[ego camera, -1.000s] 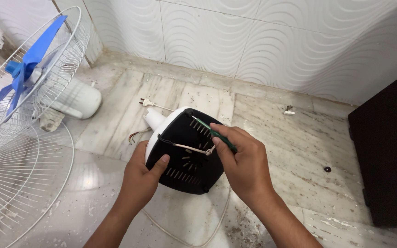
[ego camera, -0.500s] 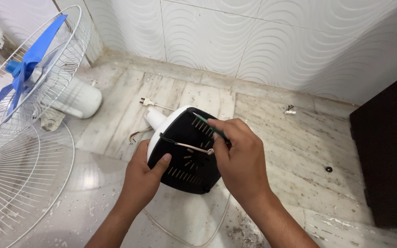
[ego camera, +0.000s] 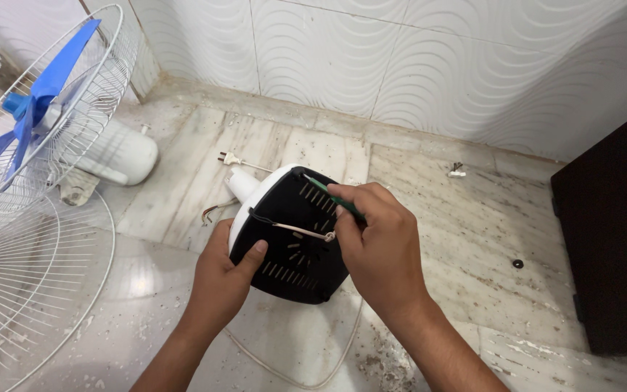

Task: The person uses a screwdriver to remove screws from the back panel of a small white and black appliance. They systematically unscrew fasteners and place them on the floor, then begin prying the casing apart.

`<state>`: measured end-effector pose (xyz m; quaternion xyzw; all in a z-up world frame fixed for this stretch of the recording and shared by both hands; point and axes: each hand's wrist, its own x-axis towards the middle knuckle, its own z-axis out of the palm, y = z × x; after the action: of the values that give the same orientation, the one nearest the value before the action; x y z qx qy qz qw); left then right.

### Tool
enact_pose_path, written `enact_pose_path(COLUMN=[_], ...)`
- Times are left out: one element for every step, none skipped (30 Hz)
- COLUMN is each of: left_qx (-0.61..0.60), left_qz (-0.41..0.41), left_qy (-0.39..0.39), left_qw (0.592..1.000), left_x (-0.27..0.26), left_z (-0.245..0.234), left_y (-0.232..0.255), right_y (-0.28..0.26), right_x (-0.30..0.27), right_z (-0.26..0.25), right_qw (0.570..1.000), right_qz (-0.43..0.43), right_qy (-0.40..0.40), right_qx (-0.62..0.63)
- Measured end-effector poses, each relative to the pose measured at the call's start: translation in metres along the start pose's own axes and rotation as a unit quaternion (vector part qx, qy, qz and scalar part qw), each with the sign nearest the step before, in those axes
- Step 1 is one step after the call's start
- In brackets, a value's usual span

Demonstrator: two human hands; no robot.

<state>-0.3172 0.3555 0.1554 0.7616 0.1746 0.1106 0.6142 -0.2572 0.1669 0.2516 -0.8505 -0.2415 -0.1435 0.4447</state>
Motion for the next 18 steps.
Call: enact_pose_path(left_qx=[0.0, 0.001, 0.01, 0.018, 0.027, 0.026, 0.025, 0.023, 0.021, 0.019, 0.017, 0.023, 0.029, 0.035, 0.029, 0.023, 0.017, 0.01], left_qz=[0.0, 0.0, -0.016, -0.031, -0.047, -0.046, -0.046, -0.045, -0.037, -0.029, -0.02, -0.021, -0.022, -0.022, -0.009, 0.003, 0.016, 0.015], left_qy=[-0.001, -0.002, -0.002, -0.003, -0.004, -0.003, -0.003, -0.003, -0.003, -0.003, -0.003, 0.0, 0.002, 0.004, 0.004, 0.003, 0.003, 0.001], left_qw=[1.0, 1.0, 1.0, 0.999, 0.999, 0.999, 0.999, 0.999, 0.999, 0.999, 1.0, 1.0, 0.999, 0.999, 1.0, 1.0, 1.0, 1.0], left_x=[0.0, 0.0, -0.0002, -0.0003, -0.0006, -0.0009, -0.0012, -0.0012, -0.0013, -0.0012, -0.001, -0.0008, -0.0007, -0.0001, 0.0003, 0.0002, 0.0001, 0.0004], left_z=[0.0, -0.0002, -0.0004, -0.0002, 0.0, 0.0, 0.0001, 0.0001, 0.0001, 0.0, -0.0001, 0.0, 0.0002, 0.0003, 0.0005, 0.0007, 0.0008, 0.0008], left_y=[0.0008, 0.0018, 0.0028, 0.0037, 0.0045, 0.0052, 0.0058, 0.0062, 0.0063, 0.0063, 0.006, 0.0056, 0.005, 0.0044, 0.0038, 0.0033, 0.0029, 0.0026], right_y=[-0.0003, -0.0006, -0.001, -0.0012, -0.0014, -0.0014, -0.0014, -0.0014, -0.0013, -0.0012, -0.0011, -0.0011, -0.0013, -0.0018, -0.0023, -0.0031, -0.0039, -0.0046], right_x=[0.0004, 0.0008, 0.0009, 0.0005, 0.0, -0.0002, -0.0004, -0.0005, -0.0006, -0.0005, -0.0005, -0.0009, -0.0016, -0.0022, -0.0026, -0.0032, -0.0038, -0.0038], right_z=[0.0, -0.0001, -0.0002, -0.0004, -0.0005, -0.0006, -0.0005, -0.0002, 0.0, 0.0001, 0.0, -0.0002, 0.0, 0.0004, 0.0008, 0.001, 0.0012, 0.0014], right_qw=[1.0, 0.999, 0.999, 0.999, 0.999, 0.999, 1.0, 1.0, 1.0, 1.0, 1.0, 1.0, 1.0, 1.0, 1.0, 1.0, 1.0, 0.999], right_qz=[0.012, 0.025, 0.037, 0.033, 0.03, 0.026, 0.023, 0.02, 0.016, 0.009, 0.001, -0.006, -0.009, -0.013, -0.017, -0.016, -0.015, -0.014], right_qy=[-0.01, -0.02, -0.03, -0.027, -0.025, -0.022, -0.019, -0.015, -0.011, -0.009, -0.008, -0.006, -0.008, -0.01, -0.012, -0.017, -0.021, -0.025], right_qx=[-0.001, -0.001, -0.002, -0.003, -0.004, -0.004, -0.006, -0.008, -0.01, -0.009, -0.008, -0.008, -0.002, 0.003, 0.009, -0.002, -0.014, -0.025])
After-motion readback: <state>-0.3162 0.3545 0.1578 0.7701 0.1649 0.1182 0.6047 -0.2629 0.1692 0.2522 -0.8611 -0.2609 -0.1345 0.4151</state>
